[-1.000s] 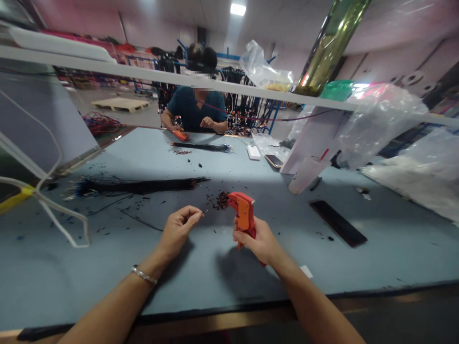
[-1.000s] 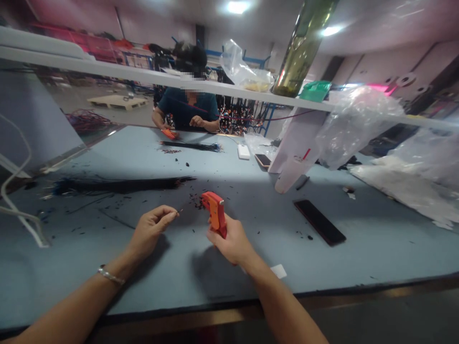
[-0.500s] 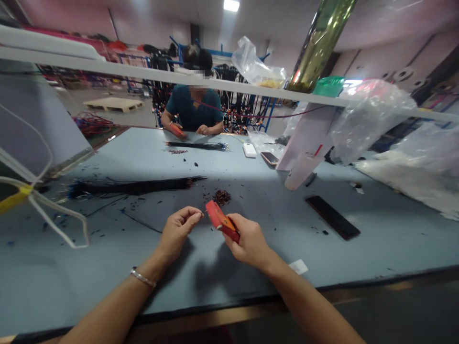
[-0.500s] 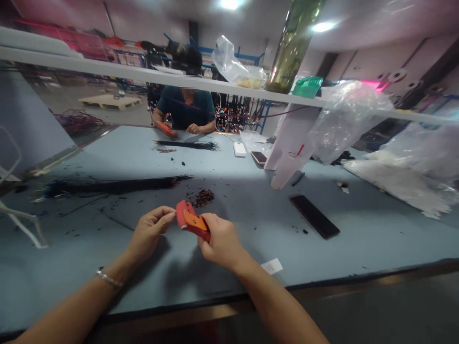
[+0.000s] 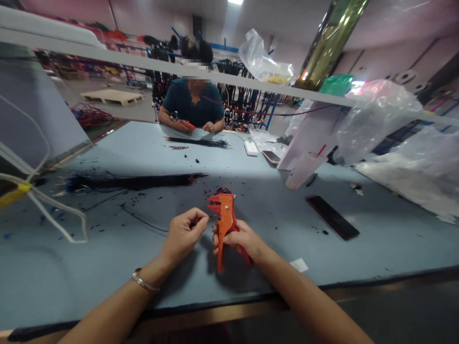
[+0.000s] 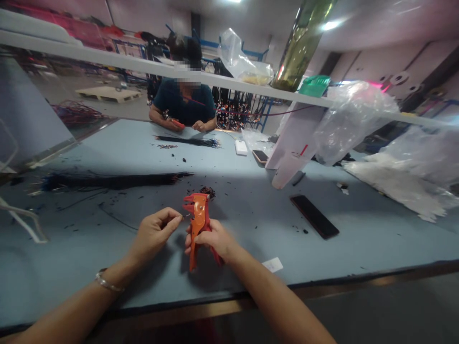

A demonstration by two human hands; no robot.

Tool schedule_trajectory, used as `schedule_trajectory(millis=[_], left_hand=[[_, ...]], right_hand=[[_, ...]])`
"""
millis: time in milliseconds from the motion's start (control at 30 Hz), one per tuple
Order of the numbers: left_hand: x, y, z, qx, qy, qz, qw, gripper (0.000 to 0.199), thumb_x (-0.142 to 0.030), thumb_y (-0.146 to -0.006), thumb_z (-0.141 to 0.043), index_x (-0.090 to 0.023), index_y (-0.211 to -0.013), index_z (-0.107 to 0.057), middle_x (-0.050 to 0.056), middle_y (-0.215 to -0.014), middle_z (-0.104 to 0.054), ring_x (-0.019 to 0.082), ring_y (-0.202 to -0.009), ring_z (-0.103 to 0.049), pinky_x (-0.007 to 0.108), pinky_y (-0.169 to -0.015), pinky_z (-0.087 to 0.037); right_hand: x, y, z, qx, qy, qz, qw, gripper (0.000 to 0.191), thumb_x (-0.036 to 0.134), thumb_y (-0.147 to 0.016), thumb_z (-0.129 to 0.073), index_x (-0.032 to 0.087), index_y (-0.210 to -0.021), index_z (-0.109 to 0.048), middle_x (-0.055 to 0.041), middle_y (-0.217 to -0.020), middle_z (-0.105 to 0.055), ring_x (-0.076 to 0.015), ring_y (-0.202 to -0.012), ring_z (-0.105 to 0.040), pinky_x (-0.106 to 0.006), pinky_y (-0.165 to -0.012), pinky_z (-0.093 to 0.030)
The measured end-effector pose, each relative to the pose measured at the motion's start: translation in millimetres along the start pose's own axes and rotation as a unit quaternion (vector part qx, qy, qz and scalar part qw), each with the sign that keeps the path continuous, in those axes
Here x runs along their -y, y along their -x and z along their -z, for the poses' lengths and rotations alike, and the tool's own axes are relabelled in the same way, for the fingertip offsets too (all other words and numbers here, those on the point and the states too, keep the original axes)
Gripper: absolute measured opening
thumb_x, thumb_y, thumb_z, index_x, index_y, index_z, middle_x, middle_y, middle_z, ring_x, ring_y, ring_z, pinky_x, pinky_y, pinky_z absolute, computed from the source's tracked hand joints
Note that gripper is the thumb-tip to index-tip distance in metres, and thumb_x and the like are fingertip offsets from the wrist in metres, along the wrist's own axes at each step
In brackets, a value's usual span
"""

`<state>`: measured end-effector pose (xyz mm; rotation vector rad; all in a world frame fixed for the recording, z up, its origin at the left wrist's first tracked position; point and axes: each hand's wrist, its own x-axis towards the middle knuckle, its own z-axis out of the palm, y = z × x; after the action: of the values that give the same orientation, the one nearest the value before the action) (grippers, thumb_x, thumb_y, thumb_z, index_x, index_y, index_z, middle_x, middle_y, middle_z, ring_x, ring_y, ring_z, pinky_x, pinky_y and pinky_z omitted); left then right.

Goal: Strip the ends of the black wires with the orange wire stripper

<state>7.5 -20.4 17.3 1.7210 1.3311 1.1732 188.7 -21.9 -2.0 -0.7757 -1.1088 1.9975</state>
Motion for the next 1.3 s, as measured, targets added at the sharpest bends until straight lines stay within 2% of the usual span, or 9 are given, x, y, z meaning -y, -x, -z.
schedule_trajectory(millis=[300, 433, 500, 600, 667, 767, 867, 1033, 1300], left_hand=[[-7, 0, -2.4, 0.013, 0.022, 0.019, 0.999, 0.025, -0.037, -0.079, -0.055, -0.016, -0.064, -0.058, -0.004, -0.053, -0.048, 0.010, -0.050, -0.040, 0.021, -0.049, -0.031], [-5, 1, -3.1, 0.009, 0.031, 0.022, 0.999, 0.025, -0.038, -0.078, -0.056, -0.017, -0.063, -0.057, -0.005, -0.052, -0.044, 0.010, -0.050, -0.037, 0.021, -0.049, -0.030], [-3, 0, -3.1, 0.012, 0.036, 0.020, 0.999, 0.026, -0.039, -0.079, -0.056, -0.017, -0.064, -0.056, -0.005, -0.053, -0.043, 0.010, -0.051, -0.037, 0.021, -0.049, -0.030], [-3, -1, -2.4, 0.013, 0.062, 0.020, 0.998, 0.032, -0.046, -0.080, -0.058, -0.017, -0.066, -0.058, -0.003, -0.056, -0.048, 0.012, -0.054, -0.041, 0.022, -0.052, -0.034], [-3, -2, -2.4, 0.015, 0.106, 0.021, 0.994, 0.040, -0.056, -0.077, -0.060, -0.017, -0.069, -0.060, 0.000, -0.061, -0.055, 0.014, -0.060, -0.047, 0.024, -0.056, -0.039], [-2, -2, -4.7, 0.013, 0.174, 0.028, 0.984, 0.052, -0.067, -0.067, -0.066, -0.016, -0.074, -0.064, 0.003, -0.067, -0.062, 0.017, -0.065, -0.053, 0.025, -0.060, -0.044], [5, 1, -8.7, 0.012, 0.214, 0.042, 0.976, 0.051, -0.065, -0.063, -0.072, -0.016, -0.075, -0.065, 0.003, -0.069, -0.064, 0.016, -0.064, -0.054, 0.025, -0.060, -0.046], [9, 4, -10.8, 0.009, 0.189, 0.051, 0.981, 0.029, -0.043, -0.069, -0.071, -0.016, -0.075, -0.066, 0.004, -0.074, -0.069, 0.018, -0.068, -0.058, 0.028, -0.066, -0.049], [3, 1, -9.0, 0.038, 0.186, 0.035, 0.981, 0.024, -0.038, -0.065, -0.072, -0.016, -0.072, -0.069, 0.005, -0.072, -0.072, 0.018, -0.066, -0.060, 0.030, -0.068, -0.051]], right_hand=[[12, 3, -9, -0.026, 0.084, 0.017, 0.996, 0.028, 0.020, -0.062, -0.060, 0.016, -0.089, -0.056, -0.0014, -0.075, -0.066, -0.0174, -0.064, -0.064, -0.034, -0.066, -0.053], [20, 6, -14, -0.063, 0.206, 0.031, 0.976, 0.027, 0.018, -0.062, -0.051, 0.018, -0.089, -0.054, -0.0009, -0.074, -0.064, -0.0173, -0.065, -0.062, -0.029, -0.061, -0.049], [21, 8, -16, -0.100, 0.339, 0.074, 0.933, 0.023, 0.015, -0.062, -0.048, 0.019, -0.084, -0.054, -0.0001, -0.072, -0.063, -0.0156, -0.062, -0.058, -0.026, -0.059, -0.045], [19, 11, -19, -0.158, 0.539, 0.162, 0.811, 0.017, 0.013, -0.065, -0.047, 0.019, -0.080, -0.053, -0.0002, -0.071, -0.061, -0.0147, -0.061, -0.052, -0.025, -0.059, -0.039], [15, 11, -20, -0.178, 0.618, 0.203, 0.738, 0.021, 0.015, -0.066, -0.047, 0.019, -0.085, -0.054, -0.0030, -0.078, -0.062, -0.0165, -0.065, -0.053, -0.026, -0.061, -0.038], [9, 10, -19, -0.176, 0.679, 0.233, 0.673, 0.033, 0.016, -0.066, -0.047, 0.016, -0.098, -0.056, -0.0087, -0.090, -0.064, -0.0205, -0.074, -0.056, -0.030, -0.067, -0.041], [5, 8, -17, -0.171, 0.712, 0.250, 0.634, 0.037, 0.016, -0.066, -0.047, 0.014, -0.102, -0.056, -0.0113, -0.092, -0.064, -0.0224, -0.077, -0.056, -0.032, -0.070, -0.042], [3, 7, -14, -0.174, 0.737, 0.277, 0.592, 0.035, 0.017, -0.069, -0.047, 0.013, -0.102, -0.057, -0.0114, -0.089, -0.062, -0.0229, -0.075, -0.053, -0.034, -0.069, -0.041], [2, 6, -10, -0.177, 0.737, 0.302, 0.579, 0.025, 0.020, -0.076, -0.047, 0.013, -0.098, -0.056, -0.0108, -0.086, -0.060, -0.0225, -0.074, -0.051, -0.033, -0.067, -0.039]])
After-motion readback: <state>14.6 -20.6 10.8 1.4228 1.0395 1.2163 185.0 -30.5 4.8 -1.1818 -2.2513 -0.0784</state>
